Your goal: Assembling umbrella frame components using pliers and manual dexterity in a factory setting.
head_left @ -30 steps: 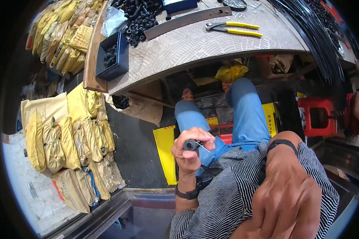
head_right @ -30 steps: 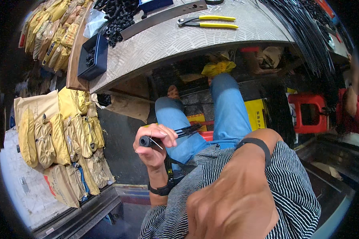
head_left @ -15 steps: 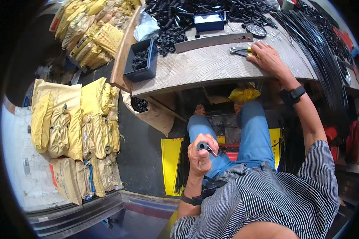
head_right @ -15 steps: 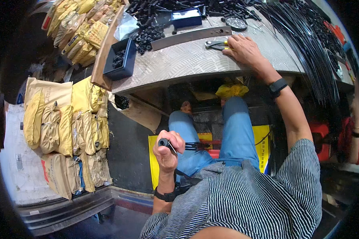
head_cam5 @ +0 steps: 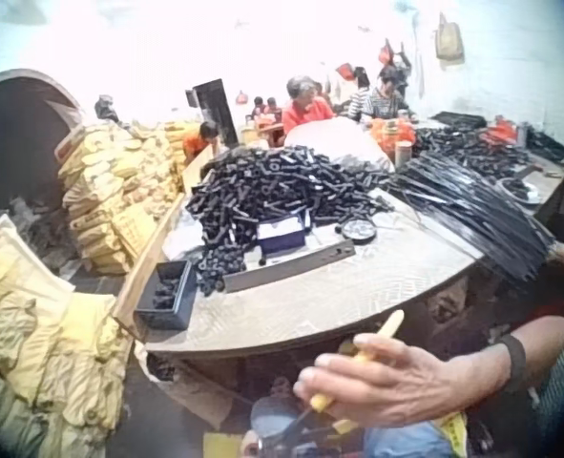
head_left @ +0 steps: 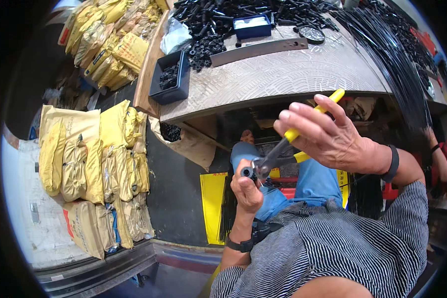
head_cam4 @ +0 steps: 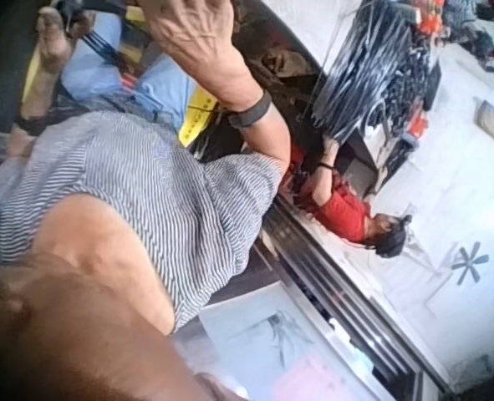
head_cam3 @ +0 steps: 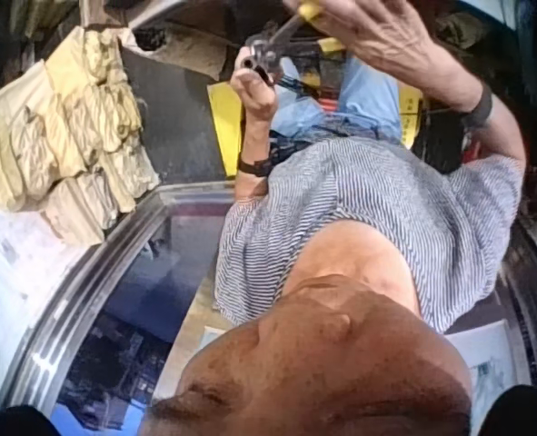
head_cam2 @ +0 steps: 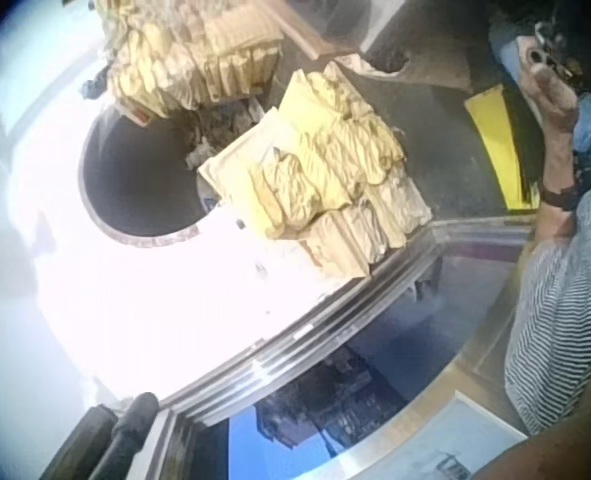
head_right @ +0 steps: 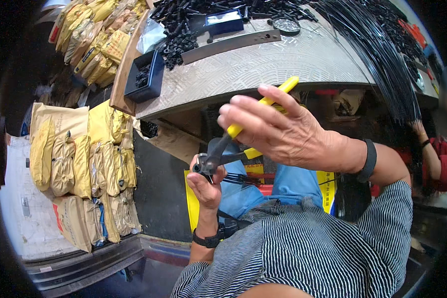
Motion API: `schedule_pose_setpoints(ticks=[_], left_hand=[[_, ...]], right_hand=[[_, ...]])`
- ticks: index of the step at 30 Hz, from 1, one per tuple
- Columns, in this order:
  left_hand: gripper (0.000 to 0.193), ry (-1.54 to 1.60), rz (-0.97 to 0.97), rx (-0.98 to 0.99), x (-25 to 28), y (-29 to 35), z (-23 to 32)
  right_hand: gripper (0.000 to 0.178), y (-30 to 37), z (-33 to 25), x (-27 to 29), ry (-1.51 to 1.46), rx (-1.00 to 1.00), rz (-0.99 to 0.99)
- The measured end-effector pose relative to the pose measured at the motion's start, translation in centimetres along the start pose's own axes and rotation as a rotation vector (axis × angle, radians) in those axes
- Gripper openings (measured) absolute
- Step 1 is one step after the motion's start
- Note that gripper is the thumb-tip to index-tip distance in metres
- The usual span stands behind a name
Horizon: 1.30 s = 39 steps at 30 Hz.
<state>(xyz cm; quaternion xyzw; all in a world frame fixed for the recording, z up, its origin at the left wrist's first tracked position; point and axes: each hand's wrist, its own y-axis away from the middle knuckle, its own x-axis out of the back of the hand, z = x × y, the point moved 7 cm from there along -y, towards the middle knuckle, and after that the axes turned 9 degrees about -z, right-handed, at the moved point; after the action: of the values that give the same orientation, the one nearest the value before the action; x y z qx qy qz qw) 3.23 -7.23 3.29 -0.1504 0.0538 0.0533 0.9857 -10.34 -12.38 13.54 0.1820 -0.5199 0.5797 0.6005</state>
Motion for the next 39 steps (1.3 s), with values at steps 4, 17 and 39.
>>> schedule_pose_setpoints(ticks=[4,17,39], left_hand=[[0.061,-0.068,0.038,0.020,0.2,0.1,0.0],[0.074,-0.248,-0.118,0.013,-0.5,-0.2,1.3],[0.053,-0.181,-0.319,-0.081,-3.6,0.7,1.8]], right_hand=[[0.044,0.2,-0.9,0.3,0.251,0.062,0.128],[0.022,1.6,-1.5,-0.5,-0.172,0.158,-0.109],[0.023,4.8,0.3,-1.1,-0.243,-0.014,-0.253]])
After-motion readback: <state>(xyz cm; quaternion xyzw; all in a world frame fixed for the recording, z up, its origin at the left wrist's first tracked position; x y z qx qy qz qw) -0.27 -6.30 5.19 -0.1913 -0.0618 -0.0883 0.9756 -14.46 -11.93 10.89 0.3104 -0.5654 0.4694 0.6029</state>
